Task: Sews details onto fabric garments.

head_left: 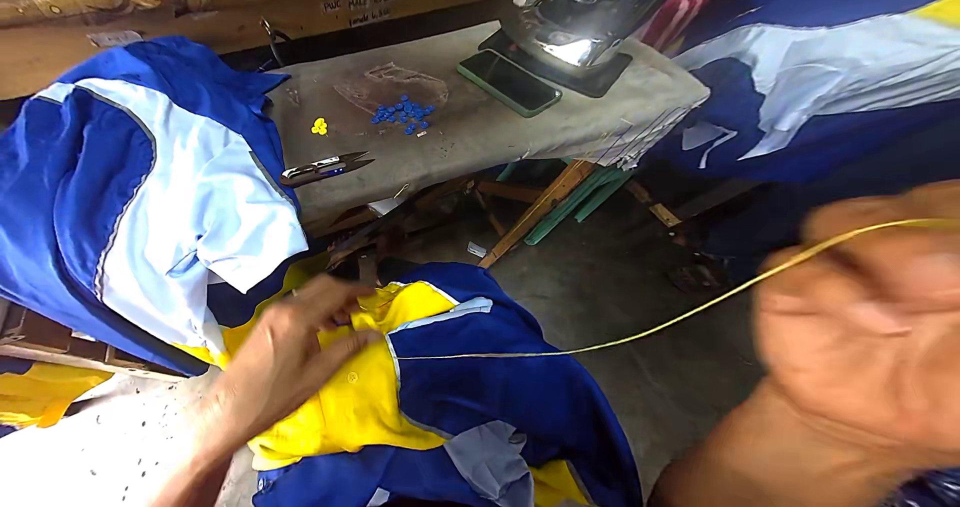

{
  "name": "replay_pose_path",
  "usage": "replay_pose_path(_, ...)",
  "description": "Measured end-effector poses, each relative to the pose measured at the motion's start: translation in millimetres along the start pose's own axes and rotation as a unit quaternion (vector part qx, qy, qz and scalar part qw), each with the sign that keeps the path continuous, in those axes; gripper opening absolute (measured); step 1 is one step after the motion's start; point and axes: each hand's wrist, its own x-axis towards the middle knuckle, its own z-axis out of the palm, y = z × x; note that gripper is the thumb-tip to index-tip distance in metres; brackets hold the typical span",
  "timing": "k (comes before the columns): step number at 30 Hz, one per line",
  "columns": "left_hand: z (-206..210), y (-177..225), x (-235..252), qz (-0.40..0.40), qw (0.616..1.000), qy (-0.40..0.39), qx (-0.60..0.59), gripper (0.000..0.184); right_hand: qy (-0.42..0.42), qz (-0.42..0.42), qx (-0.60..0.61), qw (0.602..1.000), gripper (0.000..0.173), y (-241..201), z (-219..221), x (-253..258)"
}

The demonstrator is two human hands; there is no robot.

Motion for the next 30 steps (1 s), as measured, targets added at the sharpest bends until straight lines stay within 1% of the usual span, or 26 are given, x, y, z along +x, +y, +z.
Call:
replay_pose_path(2,-31.9,0.1,40.4,0.006,0.996,0.057,0.069,0.031,-0.043,0.047,-0.006,0.998,0.011,16.9,25.5,-2.3)
replay_pose_path(4,-58.1,-11.5,91.1,-0.032,0.986,0.091,0.138,0.024,-0.090,0.090,0.028,0.991,0.011,37.0,38.1,-9.3)
replay_pose_path(6,-72.7,-32.4,141.8,-0.096,0.974,0.090,0.186,0.024,-0.134,0.128,0.054,0.981,0.011,57.5,43.8,-18.9)
replay_pose_path(8,-76.3,-54.6,179.8,-0.154,0.962,0.070,0.215,0.023,-0.165,0.153,0.066,0.972,0.014,72.8,47.6,-28.3)
replay_pose_path(11,-74.2,-73.4,206.1,-0.191,0.956,0.059,0.215,0.021,-0.185,0.176,0.088,0.963,0.015,84.1,50.7,-37.5)
replay_pose_path(14,-72.2,-75.4,209.9,-0.220,0.950,0.072,0.209,0.019,-0.198,0.188,0.090,0.958,0.013,91.4,53.3,-42.5)
replay_pose_path(16,-74.4,-78.8,207.9,-0.222,0.952,0.077,0.195,0.023,-0.222,0.189,0.075,0.954,0.012,94.6,56.9,-43.6)
replay_pose_path(18,-80.5,-77.0,200.6,-0.194,0.963,0.093,0.159,0.024,-0.243,0.192,0.058,0.949,0.013,97.3,63.7,-45.1)
replay_pose_path(21,-90.1,-57.3,166.0,-0.068,0.986,0.145,0.037,0.017,-0.266,0.188,0.019,0.945,0.014,103.8,74.4,-49.5)
replay_pose_path(23,-82.4,-31.1,122.7,0.001,0.986,0.152,-0.064,0.017,-0.279,0.186,-0.014,0.942,0.014,109.2,79.7,-54.1)
replay_pose_path(25,-57.4,-7.7,69.1,0.009,0.984,0.128,-0.127,0.017,-0.290,0.194,-0.034,0.937,0.014,115.2,84.2,-59.7)
replay_pose_path(27,-21.8,1.0,21.3,-0.009,0.974,0.089,-0.210,0.019,-0.303,0.201,-0.062,0.929,0.015,119.9,88.2,-64.1)
replay_pose_path(28,-4.4,2.4,3.1,-0.007,0.963,0.073,-0.260,0.020,-0.308,0.199,-0.080,0.927,0.015,122.0,90.1,-66.5)
replay_pose_path(30,24.8,3.1,-22.9,-0.002,0.941,0.073,-0.329,0.019,-0.311,0.187,-0.121,0.924,0.016,125.8,92.6,-71.0)
